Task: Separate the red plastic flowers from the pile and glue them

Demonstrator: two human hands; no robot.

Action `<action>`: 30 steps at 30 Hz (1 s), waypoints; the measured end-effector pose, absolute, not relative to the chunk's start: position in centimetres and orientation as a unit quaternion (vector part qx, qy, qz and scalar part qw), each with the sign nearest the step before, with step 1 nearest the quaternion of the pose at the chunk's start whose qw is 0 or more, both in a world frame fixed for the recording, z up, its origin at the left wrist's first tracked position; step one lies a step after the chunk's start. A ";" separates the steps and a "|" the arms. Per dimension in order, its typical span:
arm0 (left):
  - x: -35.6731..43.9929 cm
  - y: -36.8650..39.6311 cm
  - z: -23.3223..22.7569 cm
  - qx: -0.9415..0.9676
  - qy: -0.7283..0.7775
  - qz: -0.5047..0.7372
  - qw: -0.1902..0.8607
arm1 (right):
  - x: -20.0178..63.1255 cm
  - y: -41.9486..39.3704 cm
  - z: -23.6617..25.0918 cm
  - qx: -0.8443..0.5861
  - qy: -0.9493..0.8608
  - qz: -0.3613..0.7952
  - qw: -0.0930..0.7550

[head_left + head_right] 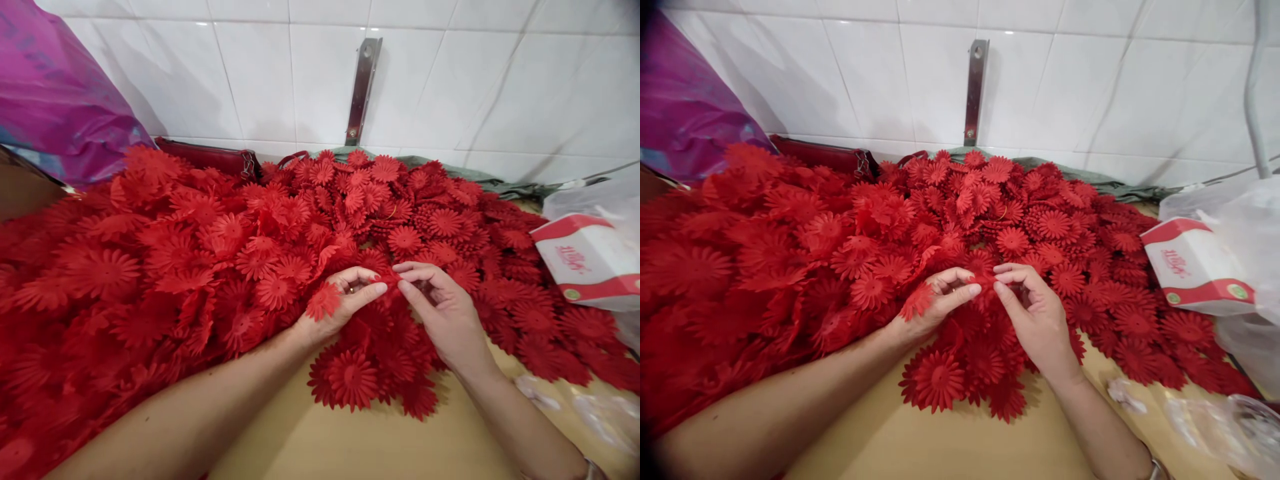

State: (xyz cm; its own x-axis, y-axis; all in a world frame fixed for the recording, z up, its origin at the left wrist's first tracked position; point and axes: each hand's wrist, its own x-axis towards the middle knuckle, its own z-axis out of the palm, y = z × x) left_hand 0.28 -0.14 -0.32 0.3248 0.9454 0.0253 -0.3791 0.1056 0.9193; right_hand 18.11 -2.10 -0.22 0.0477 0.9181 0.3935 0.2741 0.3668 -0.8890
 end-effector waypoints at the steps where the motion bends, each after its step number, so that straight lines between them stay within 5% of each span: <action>1: 0.3 -0.1 -0.4 0.443 0.314 0.495 0.678 | 18.2 -2.0 -0.4 -0.479 -0.604 0.306 0.559; 11: 0.5 0.6 -0.4 0.304 0.290 0.548 0.724 | 18.3 -1.2 -0.5 -0.490 -0.509 0.335 0.624; 30: 0.2 -0.4 -0.2 0.477 0.327 0.508 0.638 | 17.6 -1.9 0.2 -0.454 -0.497 0.434 0.600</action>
